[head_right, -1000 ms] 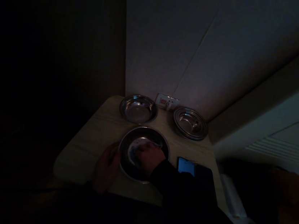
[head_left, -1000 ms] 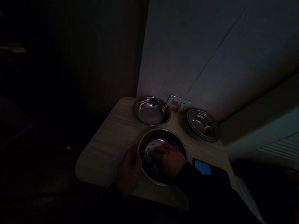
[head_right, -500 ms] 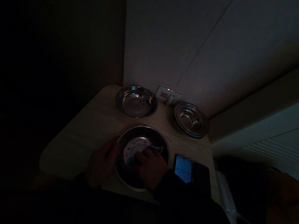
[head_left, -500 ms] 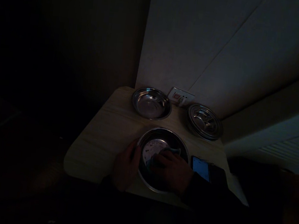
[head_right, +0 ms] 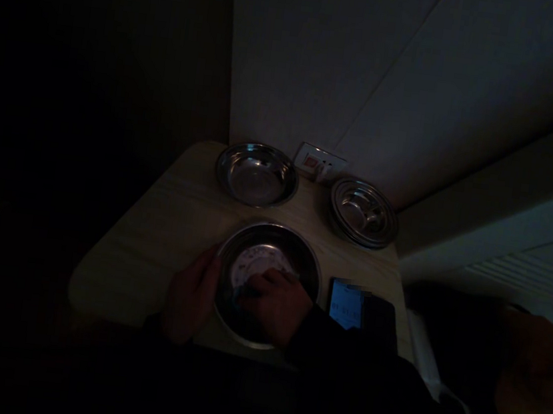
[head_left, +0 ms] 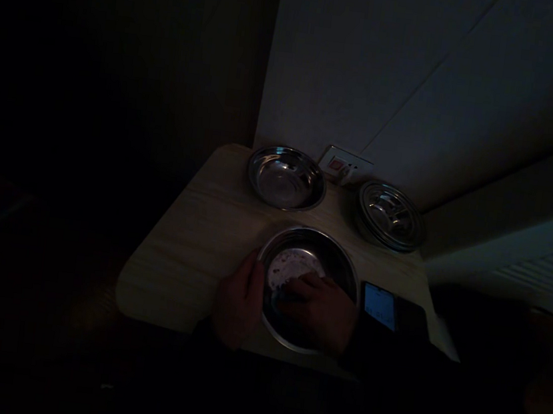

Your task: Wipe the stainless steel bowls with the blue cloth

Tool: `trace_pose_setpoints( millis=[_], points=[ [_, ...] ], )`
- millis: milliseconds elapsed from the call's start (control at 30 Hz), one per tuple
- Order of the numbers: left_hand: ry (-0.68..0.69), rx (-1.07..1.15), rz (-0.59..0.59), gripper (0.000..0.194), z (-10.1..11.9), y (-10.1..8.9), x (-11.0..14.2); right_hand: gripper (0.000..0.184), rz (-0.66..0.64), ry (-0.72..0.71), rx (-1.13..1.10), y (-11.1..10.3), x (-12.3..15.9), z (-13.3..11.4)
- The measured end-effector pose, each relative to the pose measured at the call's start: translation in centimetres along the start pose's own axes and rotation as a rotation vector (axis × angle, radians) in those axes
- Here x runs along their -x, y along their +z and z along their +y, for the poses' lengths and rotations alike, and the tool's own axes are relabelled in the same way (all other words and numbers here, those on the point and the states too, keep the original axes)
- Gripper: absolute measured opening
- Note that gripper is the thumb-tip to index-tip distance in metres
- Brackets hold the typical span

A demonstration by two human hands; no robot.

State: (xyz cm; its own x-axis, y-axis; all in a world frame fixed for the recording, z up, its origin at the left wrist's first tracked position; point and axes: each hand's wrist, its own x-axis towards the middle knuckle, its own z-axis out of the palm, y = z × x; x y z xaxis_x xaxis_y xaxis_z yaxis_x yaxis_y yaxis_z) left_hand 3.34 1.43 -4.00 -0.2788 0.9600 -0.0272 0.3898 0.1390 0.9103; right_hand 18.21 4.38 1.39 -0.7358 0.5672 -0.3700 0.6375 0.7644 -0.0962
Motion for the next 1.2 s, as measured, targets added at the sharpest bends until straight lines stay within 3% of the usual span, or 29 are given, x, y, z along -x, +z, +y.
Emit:
trace_pose_setpoints(
  millis=[167, 367, 533, 700, 867, 1033, 1200],
  points=[
    [-0.02, -0.021, -0.001, 0.039, 0.1, 0.1, 0.1, 0.024, 0.106, 0.129, 0.041, -0.1, -1.6, -0.3],
    [-0.014, -0.024, 0.02, 0.039, 0.0, 0.2, 0.1, 0.021, 0.026, 0.086, 0.057, 0.0, -0.9, -1.1],
    [0.021, -0.038, 0.038, 0.038, -0.1, 0.3, 0.1, 0.024, 0.069, 0.148, 0.088, -0.7, -1.4, -1.1],
    [0.015, -0.06, 0.016, 0.037, -0.1, 0.2, 0.2, 0.02, -0.016, 0.082, 0.062, -1.0, -1.2, -1.2],
    [0.028, -0.046, 0.022, 0.038, 0.1, 0.1, 0.3, 0.024, 0.04, 0.149, 0.083, -1.1, -1.4, -1.2],
    [0.021, -0.041, -0.001, 0.038, 0.0, 0.2, 0.2, 0.022, -0.024, 0.115, 0.063, -1.0, -1.0, -1.4],
    [0.033, -0.028, 0.005, 0.038, 0.0, 0.2, 0.2, 0.023, 0.053, 0.148, 0.093, -0.9, -1.2, -1.3]
  ],
)
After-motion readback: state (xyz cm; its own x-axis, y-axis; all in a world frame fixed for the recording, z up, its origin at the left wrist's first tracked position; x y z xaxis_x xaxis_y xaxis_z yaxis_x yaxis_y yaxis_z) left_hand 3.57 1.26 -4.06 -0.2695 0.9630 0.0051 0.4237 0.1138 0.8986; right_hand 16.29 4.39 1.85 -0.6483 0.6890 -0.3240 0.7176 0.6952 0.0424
